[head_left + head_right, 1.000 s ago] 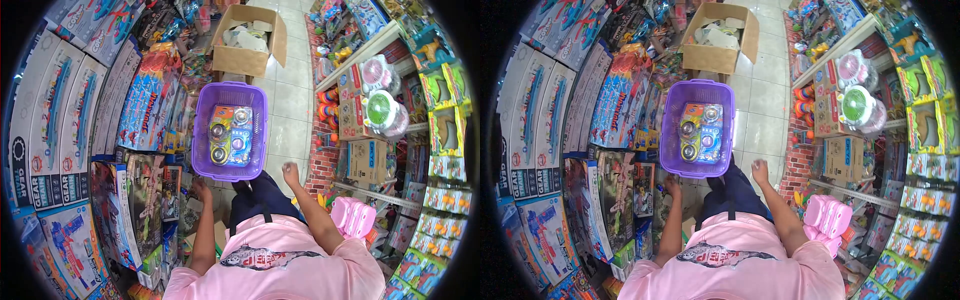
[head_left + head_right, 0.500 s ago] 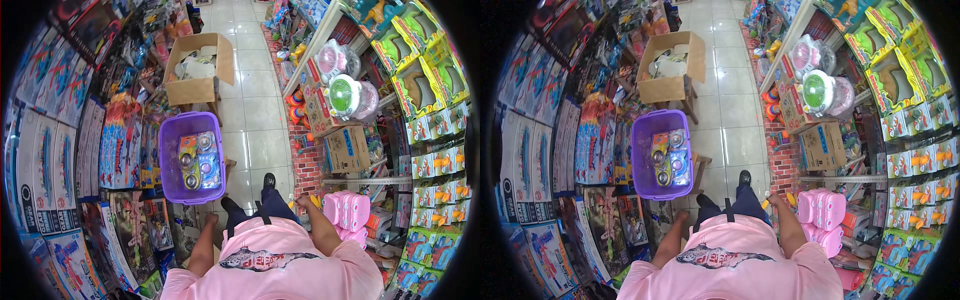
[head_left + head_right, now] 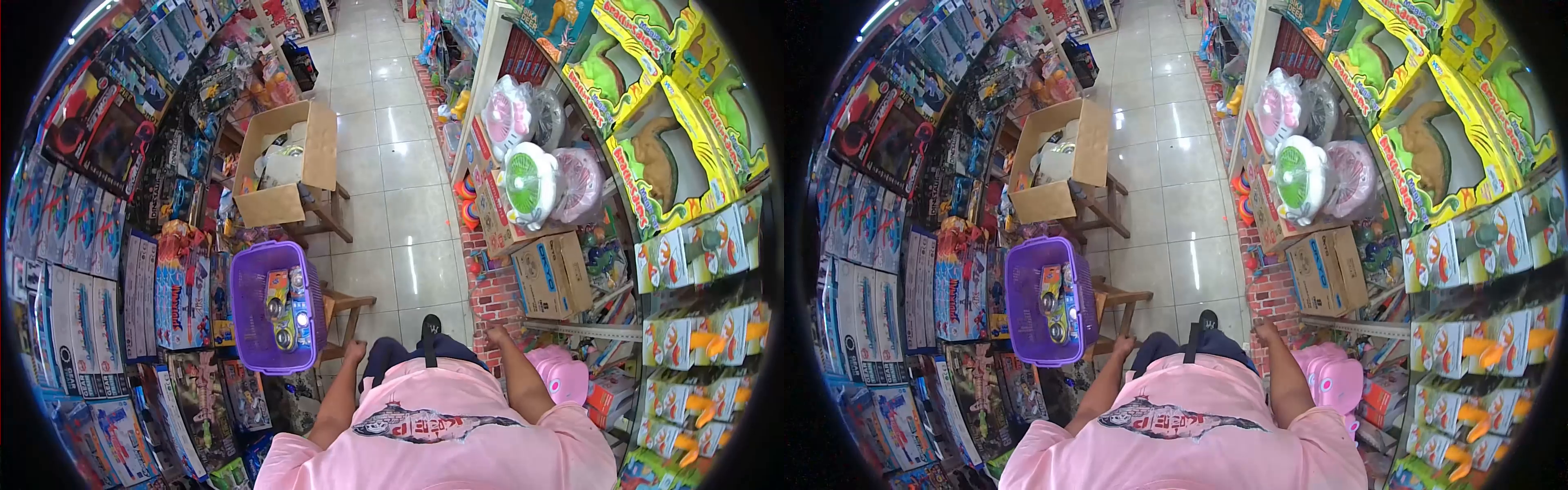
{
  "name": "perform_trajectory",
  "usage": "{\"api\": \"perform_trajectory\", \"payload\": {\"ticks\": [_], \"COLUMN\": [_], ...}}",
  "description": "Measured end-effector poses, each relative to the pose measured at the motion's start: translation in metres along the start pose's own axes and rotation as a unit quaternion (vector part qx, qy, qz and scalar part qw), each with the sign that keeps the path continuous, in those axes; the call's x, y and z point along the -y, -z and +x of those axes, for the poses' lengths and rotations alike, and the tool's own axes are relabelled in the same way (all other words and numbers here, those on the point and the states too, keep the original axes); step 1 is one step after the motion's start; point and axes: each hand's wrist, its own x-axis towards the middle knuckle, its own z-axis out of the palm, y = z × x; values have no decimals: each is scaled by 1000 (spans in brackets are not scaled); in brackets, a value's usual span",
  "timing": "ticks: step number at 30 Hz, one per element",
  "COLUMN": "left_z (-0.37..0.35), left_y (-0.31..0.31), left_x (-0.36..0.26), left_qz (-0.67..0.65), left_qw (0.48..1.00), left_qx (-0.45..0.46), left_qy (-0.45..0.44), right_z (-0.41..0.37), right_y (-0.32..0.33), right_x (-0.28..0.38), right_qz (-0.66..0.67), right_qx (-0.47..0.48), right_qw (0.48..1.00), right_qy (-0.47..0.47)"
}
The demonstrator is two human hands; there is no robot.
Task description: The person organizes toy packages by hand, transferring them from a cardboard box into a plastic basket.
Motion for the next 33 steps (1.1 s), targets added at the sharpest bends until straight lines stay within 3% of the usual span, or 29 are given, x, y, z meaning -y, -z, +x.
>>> {"api": "perform_trajectory", "payload": {"ticks": [2,3,4,5,6,7,8,10,12,14,15,16,18,19,21,22,23,25,27,28,29,30,33], "left_z": [12,16,17,18,27,42,53,60,76,108,116,121,144,164,211,223,237,261,256,244,250,257,271], "left_y": [-1,-1,2,4,3,-1,-2,5,7,2,6,13,22,21,20,21,56,50,100,119,133,141,147], "left_x": [-14,-20,-26,-32,-32,-25,-22,-27,-28,-29,-41,-55,-79,-80,-79,-82,-94,-111,-156,-180,-187,-186,-188], "left_qz": [13,13,25,37,36,30,24,46,68,40,34,31,18,-47,-119,-82,-45,-76,-130,-159,-154,-149,-282], "left_qw": [1000,1000,999,999,999,999,999,995,989,993,993,995,996,995,988,994,996,994,989,983,987,989,959], "left_qx": [-13,-15,-10,-4,-3,20,42,69,96,114,115,99,81,65,49,60,70,75,51,20,6,-10,-14], "left_qy": [-18,-17,-24,-30,-28,-20,-12,-50,-87,-9,-11,12,33,61,91,36,-18,3,54,91,35,-21,24], "right_z": [30,1,42,87,132,172,133,44,44,82,63,74,98,110,190,216,178,156,136,170,206,203,161], "right_y": [11,22,28,27,13,3,18,21,25,25,17,21,30,36,32,28,30,31,32,20,9,5,-13], "right_x": [-22,4,-41,-92,-103,-138,-121,-19,11,16,42,59,96,114,115,121,185,281,357,366,370,388,484], "right_qz": [37,-81,-81,-226,-363,-320,-323,-132,-187,-378,-52,-57,-210,-296,-252,-200,-327,-221,-161,-127,-94,-107,-166], "right_qx": [22,13,15,95,171,176,175,96,108,214,80,76,142,191,169,151,95,46,58,22,-12,-4,69], "right_qw": [999,996,996,968,906,925,924,983,972,900,991,992,965,936,952,967,932,974,980,980,977,975,975], "right_qy": [-16,-43,-43,46,132,107,105,-88,-90,31,-91,-88,-62,10,33,52,128,-16,103,149,193,194,131]}}
